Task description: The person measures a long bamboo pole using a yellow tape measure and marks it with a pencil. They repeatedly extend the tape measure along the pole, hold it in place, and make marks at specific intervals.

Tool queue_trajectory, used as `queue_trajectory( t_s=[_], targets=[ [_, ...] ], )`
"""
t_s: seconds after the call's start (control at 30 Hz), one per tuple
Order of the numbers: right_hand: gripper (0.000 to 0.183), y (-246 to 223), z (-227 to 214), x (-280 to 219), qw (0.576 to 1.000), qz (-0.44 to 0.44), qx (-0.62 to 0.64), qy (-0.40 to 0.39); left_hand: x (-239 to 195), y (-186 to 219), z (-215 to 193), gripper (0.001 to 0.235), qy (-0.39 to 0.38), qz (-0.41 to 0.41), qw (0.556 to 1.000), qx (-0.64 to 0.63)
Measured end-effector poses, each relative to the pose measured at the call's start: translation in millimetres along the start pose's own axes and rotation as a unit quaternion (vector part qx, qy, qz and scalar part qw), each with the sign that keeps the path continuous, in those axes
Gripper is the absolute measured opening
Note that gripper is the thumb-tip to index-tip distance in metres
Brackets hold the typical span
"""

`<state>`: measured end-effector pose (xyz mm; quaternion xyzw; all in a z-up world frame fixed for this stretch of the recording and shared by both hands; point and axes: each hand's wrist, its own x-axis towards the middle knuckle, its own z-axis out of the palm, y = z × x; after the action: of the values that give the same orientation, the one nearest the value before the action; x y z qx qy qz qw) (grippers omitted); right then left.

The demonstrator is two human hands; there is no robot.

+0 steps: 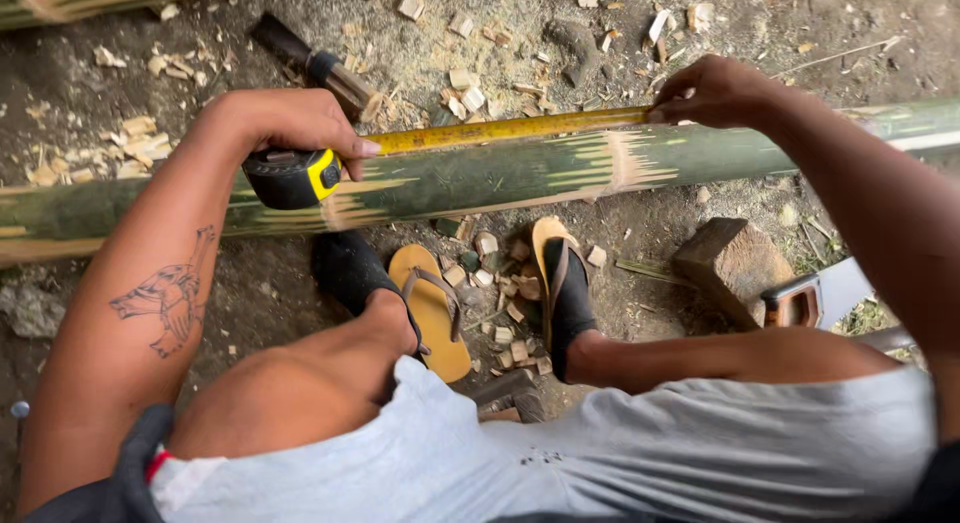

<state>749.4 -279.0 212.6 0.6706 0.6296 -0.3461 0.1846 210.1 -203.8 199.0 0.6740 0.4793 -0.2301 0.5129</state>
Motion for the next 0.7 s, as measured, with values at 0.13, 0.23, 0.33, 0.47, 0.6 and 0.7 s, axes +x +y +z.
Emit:
queue_trajectory(
  t_s=[0.13, 0.23, 0.33, 0.47, 0.6, 0.7],
  targets=[
    [0.038, 21, 21, 54, 0.989, -0.001, 0.151, -0.005, 39, -13, 18, 0.040, 0.011, 0.017, 1.000, -0.024],
    [0.034, 28, 39, 91, 0.990, -0.118, 0.066, 0.040, 72, -37, 34, 0.043, 0.030, -0.009, 0.999, -0.009],
    [0.038, 24, 56, 108, 0.988, -0.098, 0.115, 0.013, 82, -64, 37, 0.052, 0.058, -0.087, 0.994, 0.015],
    [0.047, 12, 82, 106, 0.949, -0.064, 0.309, -0.029, 67, -88, 41, 0.066, 0.125, -0.008, 0.992, 0.013],
    [0.044, -8, 106, 104, 0.953, -0.069, 0.296, -0.015, 52, -85, 51, 0.072, 0.132, -0.077, 0.988, 0.027],
    [0.042, -13, 122, 97, 0.944, -0.059, 0.323, 0.012, 46, -69, 65, 0.060, 0.174, -0.115, 0.977, 0.036]
  ],
)
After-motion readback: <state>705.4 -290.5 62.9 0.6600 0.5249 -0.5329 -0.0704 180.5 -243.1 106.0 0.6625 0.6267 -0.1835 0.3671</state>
